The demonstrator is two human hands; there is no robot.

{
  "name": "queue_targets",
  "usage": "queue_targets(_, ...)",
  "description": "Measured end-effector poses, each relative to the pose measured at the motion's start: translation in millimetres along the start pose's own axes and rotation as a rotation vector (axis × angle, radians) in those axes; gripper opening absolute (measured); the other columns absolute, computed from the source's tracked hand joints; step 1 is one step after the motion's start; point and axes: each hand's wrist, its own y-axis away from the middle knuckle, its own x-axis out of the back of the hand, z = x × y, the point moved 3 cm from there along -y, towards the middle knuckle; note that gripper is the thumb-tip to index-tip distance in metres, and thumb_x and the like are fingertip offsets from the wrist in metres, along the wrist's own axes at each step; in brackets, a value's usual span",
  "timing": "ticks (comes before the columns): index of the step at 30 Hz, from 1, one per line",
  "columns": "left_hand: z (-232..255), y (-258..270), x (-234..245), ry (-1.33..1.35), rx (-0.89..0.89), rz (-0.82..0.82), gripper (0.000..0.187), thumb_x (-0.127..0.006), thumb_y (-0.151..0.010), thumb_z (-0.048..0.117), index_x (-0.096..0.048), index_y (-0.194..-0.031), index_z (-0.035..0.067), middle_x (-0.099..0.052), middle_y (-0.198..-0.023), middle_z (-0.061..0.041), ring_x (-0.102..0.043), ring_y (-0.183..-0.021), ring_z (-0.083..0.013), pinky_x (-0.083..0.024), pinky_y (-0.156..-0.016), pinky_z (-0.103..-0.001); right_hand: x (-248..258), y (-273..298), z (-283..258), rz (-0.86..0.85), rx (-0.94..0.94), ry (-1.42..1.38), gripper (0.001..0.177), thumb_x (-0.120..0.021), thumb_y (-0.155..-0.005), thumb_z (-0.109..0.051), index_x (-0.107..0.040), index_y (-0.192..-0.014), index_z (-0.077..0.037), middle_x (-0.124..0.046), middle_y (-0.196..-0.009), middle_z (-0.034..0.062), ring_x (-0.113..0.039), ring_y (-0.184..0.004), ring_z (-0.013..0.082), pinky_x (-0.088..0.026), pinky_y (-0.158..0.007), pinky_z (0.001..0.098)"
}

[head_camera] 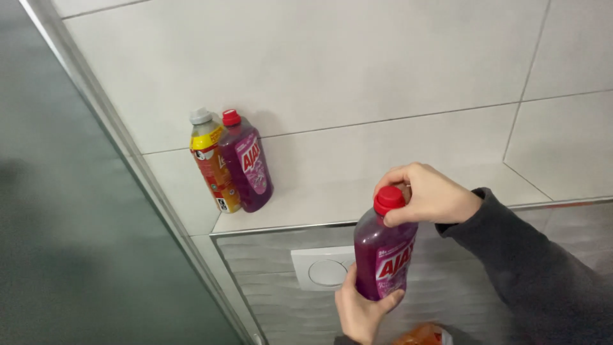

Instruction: The person picks cleaning product bottles one at a time from a pile on top of a washing machine and from a lower storage area, then places and lines them up on the wall shelf above the toilet. They continue until the shelf holds a row of detergent and cleaner bottles.

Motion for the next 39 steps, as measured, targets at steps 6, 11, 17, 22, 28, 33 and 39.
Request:
queue_targets(6, 33.7, -50.4, 35.6, 0.018, 0.044, 0.163, 0.065, -0.096, -0.045, 0.051, -0.076, -0.101, 0.025, -0.084, -0.082, 0.008, -0.075, -0.071, -0.0068, -0.058, -0.07, -0.026, 1.6, -39.9, -19.4, 0.174, 0.317, -0.092, 0.064, -0.088, -0.069, -0.024, -0.069, -0.13, -0.018, -0.072, -0.125, -0.0071, -0.062, -0.104, 0.0088, -0.047, -0.079, 0.026)
queue_targets(11, 43.7, -107.1, 59.4, 0.09, -0.021, 0.295, 0.057, -0.096, -0.046, 0.042, -0.073, -0.092, 0.018, -0.082, -0.083, 0.002, -0.071, -0.071, -0.0124, -0.057, -0.068, -0.03, -13.1, -66.4, 25.4, 0.235, 0.308, -0.204, 0.065, -0.083, -0.075, -0.023, -0.061, -0.137, -0.02, -0.072, -0.13, -0.0013, -0.065, -0.113, 0.0119, -0.049, -0.09, 0.0303)
queue_targets(17, 27.1, -158.9, 80.7, 0.064, -0.058, 0.412, 0.063, -0.095, -0.046, 0.04, -0.075, -0.101, 0.017, -0.083, -0.092, 0.001, -0.076, -0.082, -0.0157, -0.059, -0.077, -0.032, -58.8, -97.4, 97.5, 0.144, 0.107, -0.31, 0.059, -0.08, -0.078, -0.019, -0.067, -0.135, -0.02, -0.076, -0.122, 0.0015, -0.066, -0.108, 0.0134, -0.051, -0.087, 0.0274)
queue_targets(22, 3.2, -185.0, 85.6, -0.049, -0.024, 0.445, 0.062, -0.095, -0.046, 0.046, -0.073, -0.097, 0.019, -0.082, -0.087, 0.002, -0.075, -0.08, -0.0197, -0.056, -0.077, -0.035, -117.0, -115.9, 119.7, 0.127, 0.035, -0.291, 0.057, -0.078, -0.075, -0.011, -0.071, -0.13, -0.025, -0.079, -0.12, -0.0028, -0.067, -0.106, 0.0113, -0.053, -0.084, 0.0259)
queue_targets(28, -2.8, -191.4, 87.3, 0.007, -0.03, 0.424, 0.063, -0.096, -0.049, 0.039, -0.077, -0.105, 0.018, -0.085, -0.092, 0.002, -0.078, -0.083, -0.014, -0.06, -0.079, -0.03, -157.3, -132.2, 111.7, 0.089, 0.047, -0.342, 0.064, -0.065, -0.074, -0.004, -0.066, -0.135, -0.023, -0.077, -0.125, -0.0005, -0.066, -0.106, 0.0152, -0.053, -0.081, 0.0276)
queue_targets(33, -10.2, -195.4, 84.0, -0.078, 0.005, 0.425, 0.069, -0.093, -0.049, 0.045, -0.073, -0.111, 0.024, -0.084, -0.094, 0.003, -0.079, -0.087, -0.0189, -0.057, -0.08, -0.032, -185.0, -153.9, 117.2, 0.188, 0.212, -0.427, 0.069, -0.075, -0.071, -0.004, -0.06, -0.138, -0.016, -0.064, -0.137, -0.0018, -0.066, -0.103, 0.0168, -0.059, -0.077, 0.0276)
queue_targets(39, 4.0, -186.0, 93.1, 0.058, -0.097, 0.275, 0.063, -0.091, -0.061, 0.04, -0.07, -0.115, 0.016, -0.082, -0.102, 0.0, -0.077, -0.094, -0.0178, -0.058, -0.084, -0.032, -192.8, -145.1, 89.7, 0.354, 0.216, -0.193, 0.087, -0.086, -0.064, -0.022, -0.051, -0.143, -0.015, -0.057, -0.14, 0.0042, -0.069, -0.101, 0.0154, -0.061, -0.075, 0.0286)
